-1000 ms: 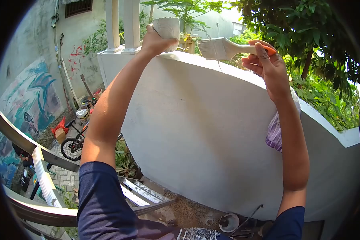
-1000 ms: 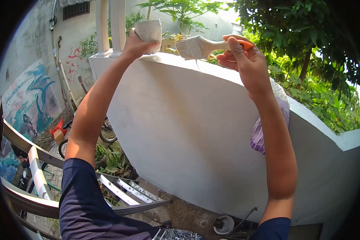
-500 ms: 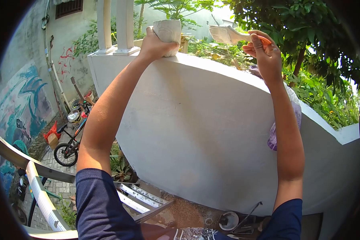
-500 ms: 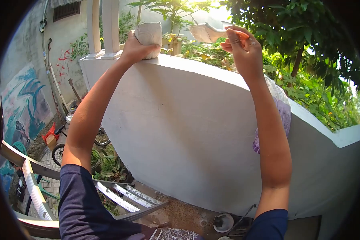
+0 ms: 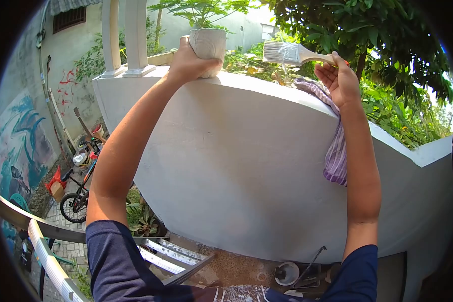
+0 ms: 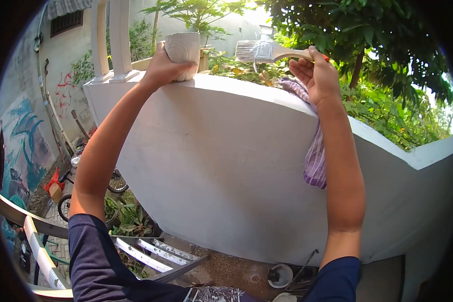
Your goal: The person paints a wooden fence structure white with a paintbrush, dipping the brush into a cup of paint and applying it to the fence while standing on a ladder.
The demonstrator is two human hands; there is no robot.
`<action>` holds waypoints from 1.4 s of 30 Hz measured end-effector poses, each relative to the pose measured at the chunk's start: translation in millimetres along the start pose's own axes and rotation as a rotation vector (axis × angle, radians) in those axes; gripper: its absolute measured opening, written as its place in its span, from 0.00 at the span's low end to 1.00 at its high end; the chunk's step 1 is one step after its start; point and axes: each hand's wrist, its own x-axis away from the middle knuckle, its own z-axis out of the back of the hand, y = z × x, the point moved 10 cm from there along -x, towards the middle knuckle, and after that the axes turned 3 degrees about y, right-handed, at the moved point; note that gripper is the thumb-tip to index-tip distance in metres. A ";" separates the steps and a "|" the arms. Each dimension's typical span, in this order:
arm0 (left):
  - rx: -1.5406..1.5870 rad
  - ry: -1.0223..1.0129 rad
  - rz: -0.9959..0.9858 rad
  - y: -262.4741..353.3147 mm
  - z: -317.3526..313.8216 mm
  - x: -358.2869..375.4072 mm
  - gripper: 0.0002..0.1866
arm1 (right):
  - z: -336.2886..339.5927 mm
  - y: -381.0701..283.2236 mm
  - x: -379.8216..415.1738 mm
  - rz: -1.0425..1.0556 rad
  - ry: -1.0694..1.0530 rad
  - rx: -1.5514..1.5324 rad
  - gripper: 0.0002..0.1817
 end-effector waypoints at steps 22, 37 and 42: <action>0.038 -0.014 -0.030 10.3 -15.5 14.7 0.56 | -27.7 -11.4 1.5 0.297 0.034 0.199 0.20; 0.052 -0.014 -0.012 3.0 -17.8 12.9 0.57 | -22.2 -28.5 -10.7 0.287 0.019 0.508 0.20; 0.074 -0.018 -0.022 4.8 -18.4 14.0 0.57 | -5.1 -32.4 -15.3 0.202 0.093 0.427 0.23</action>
